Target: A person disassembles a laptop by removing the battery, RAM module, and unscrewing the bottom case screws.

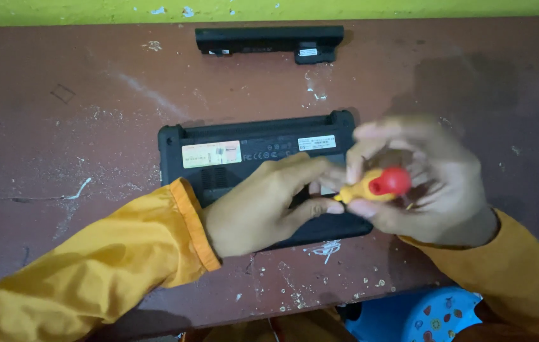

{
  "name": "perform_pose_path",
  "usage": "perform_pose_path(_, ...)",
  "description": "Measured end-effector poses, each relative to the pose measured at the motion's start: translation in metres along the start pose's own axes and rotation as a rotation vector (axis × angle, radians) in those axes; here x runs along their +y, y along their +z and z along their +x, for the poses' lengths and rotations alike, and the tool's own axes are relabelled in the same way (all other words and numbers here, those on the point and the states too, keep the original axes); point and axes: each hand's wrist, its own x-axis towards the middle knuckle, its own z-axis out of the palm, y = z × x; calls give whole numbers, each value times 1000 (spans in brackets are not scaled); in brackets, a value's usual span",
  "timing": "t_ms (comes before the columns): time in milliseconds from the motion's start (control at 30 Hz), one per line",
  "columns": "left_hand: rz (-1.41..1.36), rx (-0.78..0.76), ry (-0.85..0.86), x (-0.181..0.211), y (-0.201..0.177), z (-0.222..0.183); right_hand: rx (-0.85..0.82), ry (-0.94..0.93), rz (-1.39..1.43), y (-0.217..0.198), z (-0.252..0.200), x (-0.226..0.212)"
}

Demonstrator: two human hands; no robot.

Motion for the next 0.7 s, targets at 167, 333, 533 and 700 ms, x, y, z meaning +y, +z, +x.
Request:
perform_pose_path(167, 5, 30, 69, -1, -1, 5, -49, 15, 143, -3, -2, 4)
perform_pose_path(333, -17, 10, 29, 0, 0, 5, -20, -61, -99, -1, -1, 12)
perform_pose_path(533, 171, -99, 8, -16, -3, -12, -16, 58, -314, -9, -10, 8)
perform_pose_path(700, 600, -119, -37, 11, -5, -35, -65, 41, -295, -9, -7, 5)
